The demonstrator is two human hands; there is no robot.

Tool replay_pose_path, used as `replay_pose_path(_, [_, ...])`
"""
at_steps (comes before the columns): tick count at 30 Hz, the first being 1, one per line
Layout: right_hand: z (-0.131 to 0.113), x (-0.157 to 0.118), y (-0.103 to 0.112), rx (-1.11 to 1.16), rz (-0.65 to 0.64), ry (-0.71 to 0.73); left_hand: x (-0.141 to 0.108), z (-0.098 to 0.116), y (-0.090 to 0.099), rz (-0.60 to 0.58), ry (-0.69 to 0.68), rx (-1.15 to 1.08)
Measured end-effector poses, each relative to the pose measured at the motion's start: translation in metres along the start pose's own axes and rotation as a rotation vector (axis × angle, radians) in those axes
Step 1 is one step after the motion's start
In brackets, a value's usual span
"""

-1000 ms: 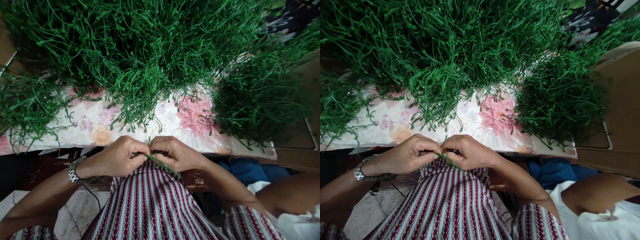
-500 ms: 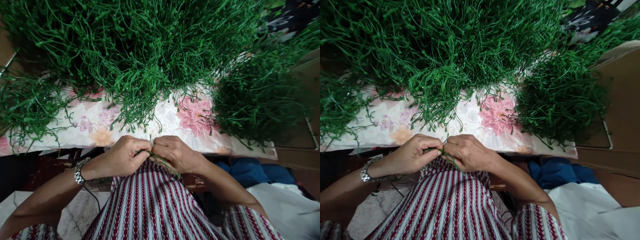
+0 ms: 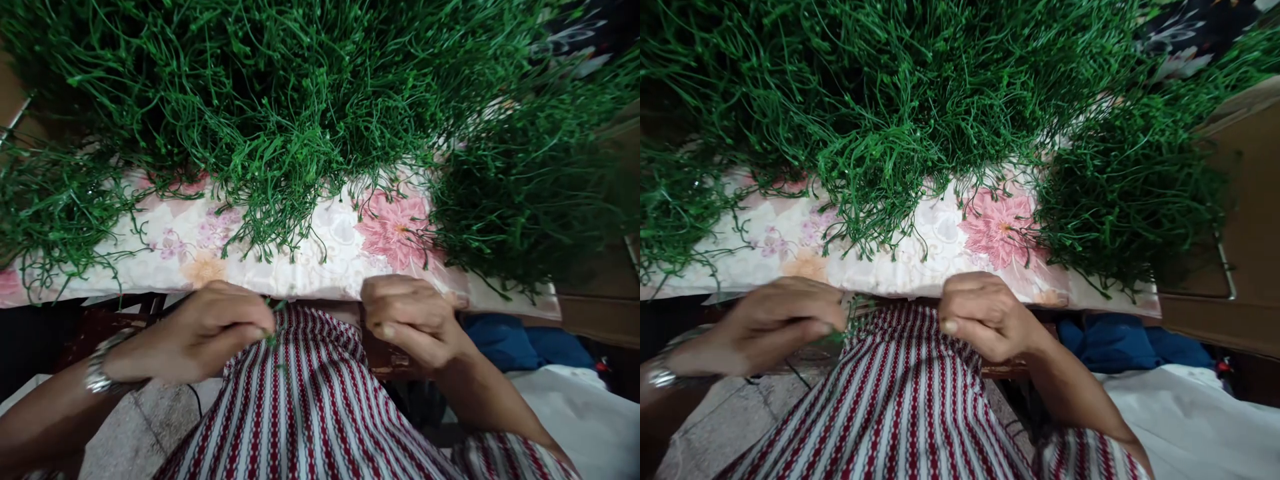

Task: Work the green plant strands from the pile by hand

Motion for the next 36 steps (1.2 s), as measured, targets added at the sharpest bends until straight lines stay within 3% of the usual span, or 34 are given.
replay_pose_path(2, [0.000, 0.007, 0.008, -0.082, 0.095, 0.020, 0.009, -0.015, -0.004, 0.003, 0.122, -0.045])
replay_pose_path(6, [0.014, 0.027, 0.007, -0.059, 0.310, -0.018, 0.030, -0.032, 0.000, 0.235, 0.233, -0.225])
replay_pose_path(14, [0.060, 0.025, -0.020, 0.255, 0.429, -0.315, 0.030, -0.046, -0.002, 0.507, 0.263, -0.294])
replay_pose_path(19, [0.062, 0.022, -0.019, 0.157, 0.444, -0.357, 0.031, -0.045, -0.001, 0.578, 0.260, -0.143])
replay_pose_path(23, [0.052, 0.022, -0.018, -0.016, 0.306, -0.342, 0.032, -0.036, 0.000, 0.489, 0.191, 0.023])
replay_pose_path(26, [0.042, 0.019, -0.031, -0.046, 0.078, -0.327, 0.030, -0.023, -0.012, 0.250, 0.094, 0.131])
replay_pose_path(30, [0.014, 0.012, -0.048, -0.079, -0.152, -0.159, 0.019, 0.000, -0.035, -0.035, -0.016, 0.170])
replay_pose_path(33, [-0.004, 0.006, -0.047, -0.059, -0.174, -0.075, 0.011, 0.011, -0.038, -0.100, -0.038, 0.142])
replay_pose_path(36, [-0.005, -0.004, -0.026, -0.025, -0.062, -0.123, 0.001, 0.005, -0.020, -0.031, 0.031, 0.060])
Point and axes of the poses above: each hand's wrist, its own x-axis towards the middle knuckle, its own y-axis out of the back of the hand, z = x × y, the point moved 9 cm from there along x, towards the middle knuckle, and after that the axes turned 1 degree about z, right-handed, at the moved point
